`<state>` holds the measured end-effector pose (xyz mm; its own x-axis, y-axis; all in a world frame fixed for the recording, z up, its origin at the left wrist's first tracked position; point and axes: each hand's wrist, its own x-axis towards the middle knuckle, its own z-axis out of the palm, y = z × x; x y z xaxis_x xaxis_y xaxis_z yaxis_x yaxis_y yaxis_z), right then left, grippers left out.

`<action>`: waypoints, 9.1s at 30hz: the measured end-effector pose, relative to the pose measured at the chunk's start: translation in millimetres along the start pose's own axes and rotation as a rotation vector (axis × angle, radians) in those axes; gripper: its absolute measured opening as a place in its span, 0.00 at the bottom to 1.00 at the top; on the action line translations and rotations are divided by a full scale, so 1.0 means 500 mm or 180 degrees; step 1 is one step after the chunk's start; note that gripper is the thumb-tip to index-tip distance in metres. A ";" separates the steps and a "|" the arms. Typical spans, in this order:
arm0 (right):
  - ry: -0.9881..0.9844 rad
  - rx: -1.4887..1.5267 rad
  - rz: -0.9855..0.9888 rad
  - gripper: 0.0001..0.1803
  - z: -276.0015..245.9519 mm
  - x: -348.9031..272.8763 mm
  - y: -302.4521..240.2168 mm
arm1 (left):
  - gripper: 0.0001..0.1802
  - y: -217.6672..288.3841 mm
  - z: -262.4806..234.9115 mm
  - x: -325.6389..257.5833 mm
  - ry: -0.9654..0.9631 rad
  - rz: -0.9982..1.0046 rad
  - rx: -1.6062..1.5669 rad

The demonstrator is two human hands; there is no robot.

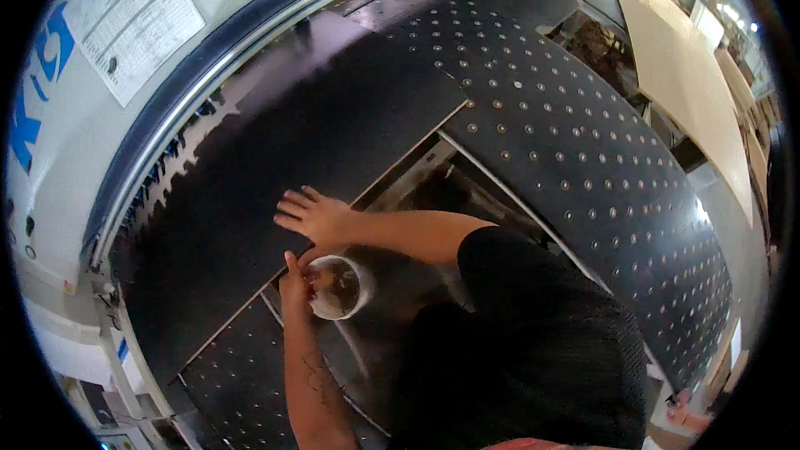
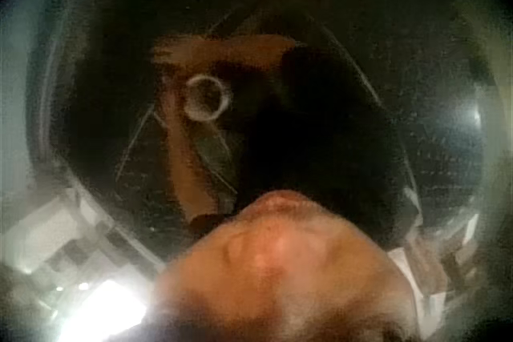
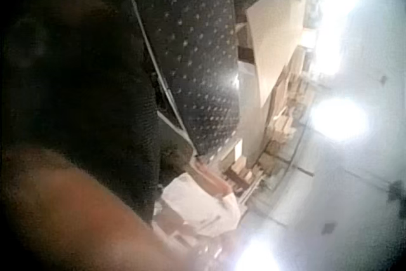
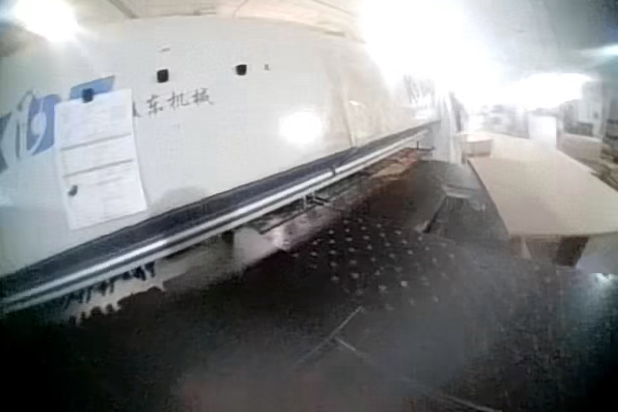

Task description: The person uses a computer mouse to control a large industrial cutting machine, then by hand positions and flips large black panels on a vacuum-table platform.

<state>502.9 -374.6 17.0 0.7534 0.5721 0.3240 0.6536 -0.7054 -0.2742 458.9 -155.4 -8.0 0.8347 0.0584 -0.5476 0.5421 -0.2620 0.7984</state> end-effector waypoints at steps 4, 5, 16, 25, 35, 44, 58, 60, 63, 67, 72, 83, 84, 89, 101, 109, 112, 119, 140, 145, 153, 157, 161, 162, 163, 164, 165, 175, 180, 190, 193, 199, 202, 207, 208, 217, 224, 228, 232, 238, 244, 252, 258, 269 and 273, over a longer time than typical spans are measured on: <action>-0.0054 -0.0144 0.0313 0.59 -0.009 -0.019 0.021 | 0.42 -0.032 -0.055 -0.044 -0.0032 -0.0076 -0.0700; -0.0026 -0.0141 0.0363 0.59 -0.009 -0.018 0.025 | 0.40 -0.041 -0.077 -0.066 0.0061 0.0036 -0.0718; -0.0022 -0.0634 0.0581 0.52 -0.042 0.020 -0.025 | 0.33 0.111 -0.630 -0.393 0.2869 0.1622 0.1898; -0.0692 -0.1004 0.0806 0.55 -0.015 0.042 -0.061 | 0.36 0.051 -1.107 -0.639 0.4540 -0.0557 0.3681; -0.0662 -0.1035 0.0766 0.56 -0.006 0.050 -0.048 | 0.29 0.083 -1.218 -0.622 0.4663 -0.0696 0.3822; -0.0609 -0.1232 0.0656 0.54 0.005 0.040 -0.034 | 0.34 0.117 -0.995 -0.558 0.4202 0.1217 0.3264; -0.0488 -0.1318 0.0549 0.51 0.007 0.027 -0.036 | 0.27 -0.395 -0.225 -0.593 0.1028 0.0796 -0.4000; -0.0528 -0.1362 0.0649 0.51 0.004 0.025 -0.042 | 0.26 -0.411 -0.202 -0.634 0.0904 0.0715 -0.3851; -0.0484 -0.1266 0.0715 0.52 -0.015 0.022 -0.073 | 0.27 -0.442 -0.235 -0.703 0.0588 0.0780 -0.2521; -0.0223 -0.1171 0.0430 0.52 0.027 0.018 0.000 | 0.27 -0.422 -0.417 -0.780 0.0420 0.0627 0.0479; -0.0132 -0.1233 0.0462 0.51 0.057 0.021 0.023 | 0.18 -0.291 -0.719 -0.886 0.2484 0.0156 0.2878; 0.0131 -0.1256 0.0559 0.51 0.056 -0.002 -0.026 | 0.18 -0.312 -0.558 -0.978 0.3997 0.1441 0.0896; 0.0350 -0.1059 0.0310 0.49 0.074 -0.008 -0.041 | 0.17 -0.369 -0.520 -0.963 0.3384 0.1732 0.1330; 0.1211 0.0521 -0.0840 0.44 0.176 -0.083 -0.261 | 0.22 -0.471 -0.201 -0.831 0.1869 0.1131 -0.0665; -0.0244 0.1148 -0.1545 0.39 0.207 -0.197 -0.714 | 0.17 -0.490 -0.096 -0.778 0.1794 0.1516 -0.0126; -0.0171 0.1098 -0.1448 0.35 0.195 -0.197 -0.726 | 0.15 -0.493 -0.083 -0.779 0.1842 0.1674 -0.0107; -0.0129 0.1039 -0.1562 0.35 0.201 -0.197 -0.726 | 0.15 -0.497 -0.088 -0.778 0.1820 0.1581 -0.0064; -0.0099 0.1015 -0.1562 0.34 0.192 -0.200 -0.707 | 0.16 -0.482 -0.087 -0.786 0.1700 0.1433 -0.0231; -0.0338 0.1050 -0.1412 0.39 0.195 -0.194 -0.714 | 0.15 -0.525 -0.083 -0.765 0.1880 0.1674 -0.0523; -0.0351 0.1723 -0.1137 0.36 0.205 -0.179 -0.742 | 0.16 -0.537 -0.090 -0.762 0.1888 0.1903 -0.0514; -0.0342 0.2243 -0.1192 0.35 0.247 -0.133 -0.783 | 0.15 -0.528 -0.095 -0.772 0.1555 0.1738 -0.1042; -0.0281 0.2044 -0.1304 0.34 0.276 -0.111 -0.798 | 0.14 -0.546 -0.088 -0.753 0.1840 0.2096 -0.0847; -0.0305 0.1801 -0.1394 0.32 0.284 -0.106 -0.807 | 0.15 -0.556 -0.085 -0.741 0.1933 0.2209 -0.0836; -0.0307 0.1784 -0.1409 0.32 0.282 -0.106 -0.807 | 0.15 -0.554 -0.084 -0.742 0.1905 0.2187 -0.0862; -0.0308 0.1765 -0.1423 0.32 0.280 -0.108 -0.807 | 0.15 -0.553 -0.084 -0.742 0.1875 0.2167 -0.0888; -0.0308 0.1746 -0.1435 0.32 0.278 -0.108 -0.806 | 0.15 -0.551 -0.085 -0.743 0.1861 0.2150 -0.0885; -0.0311 0.1751 -0.1435 0.33 0.277 -0.108 -0.807 | 0.15 -0.550 -0.086 -0.745 0.1847 0.2128 -0.0883; -0.0399 0.1665 -0.1478 0.34 0.262 -0.111 -0.818 | 0.19 -0.544 -0.103 -0.760 0.1468 0.1741 -0.0740; -0.0389 0.1541 -0.1558 0.34 0.261 -0.112 -0.819 | 0.18 -0.545 -0.101 -0.761 0.1454 0.1641 -0.0698; -0.0190 0.1521 -0.1621 0.35 0.272 -0.110 -0.815 | 0.19 -0.543 -0.101 -0.761 0.1434 0.1614 -0.0763; -0.0185 0.1470 -0.1646 0.35 0.270 -0.111 -0.817 | 0.15 -0.551 -0.084 -0.744 0.1953 0.2263 -0.0784; -0.0291 0.1434 -0.1663 0.34 0.265 -0.112 -0.817 | 0.15 -0.554 -0.084 -0.743 0.1890 0.2247 -0.0814; -0.0260 0.1572 -0.1616 0.32 0.270 -0.112 -0.810 | 0.18 -0.543 -0.095 -0.759 0.1442 0.1706 -0.0891; -0.0290 0.2699 -0.1558 0.28 0.281 -0.019 -0.862 | 0.19 -0.533 -0.106 -0.771 0.1430 0.1477 -0.0707; -0.0263 0.2887 -0.1545 0.27 0.278 0.030 -0.903 | 0.19 -0.537 -0.104 -0.770 0.1428 0.1424 -0.0727; 0.0704 0.1979 -0.1706 0.27 0.266 0.500 -1.195 | 0.20 -0.553 -0.109 -0.758 0.1349 0.1638 -0.1148; 0.0465 0.1642 -0.1540 0.24 0.301 0.591 -1.271 | 0.20 -0.565 -0.114 -0.744 0.1318 0.1827 -0.1180; 0.0628 0.1569 -0.1587 0.19 0.324 0.597 -1.262 | 0.20 -0.565 -0.112 -0.742 0.1310 0.1898 -0.1227; 0.0747 0.1454 -0.1527 0.21 0.331 0.587 -1.274 | 0.19 -0.565 -0.112 -0.747 0.1425 0.1932 -0.1244; 0.0675 0.1599 -0.1629 0.20 0.312 0.580 -1.266 | 0.20 -0.571 -0.108 -0.734 0.1458 0.1920 -0.1137; 0.0817 0.1544 -0.1531 0.18 0.310 0.568 -1.272 | 0.19 -0.567 -0.107 -0.740 0.1503 0.1944 -0.1186; 0.0891 0.1593 -0.1596 0.18 0.322 0.577 -1.271 | 0.16 -0.574 -0.095 -0.724 0.1751 0.2244 -0.1208; 0.0921 0.1657 -0.1654 0.17 0.330 0.585 -1.268 | 0.16 -0.558 -0.106 -0.746 0.1625 0.2148 -0.1212; 0.0757 0.1789 -0.1707 0.20 0.327 0.585 -1.267 | 0.16 -0.570 -0.093 -0.724 0.1833 0.2355 -0.1166; 0.0702 0.2043 -0.1869 0.20 0.320 0.580 -1.267 | 0.16 -0.570 -0.095 -0.726 0.1846 0.2351 -0.1120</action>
<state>318.8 304.9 139.5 0.2975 0.6271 0.7199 0.8934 0.0830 -0.4415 6.1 -56.0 -25.1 0.8410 0.4813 0.2470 -0.2115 -0.1277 0.9690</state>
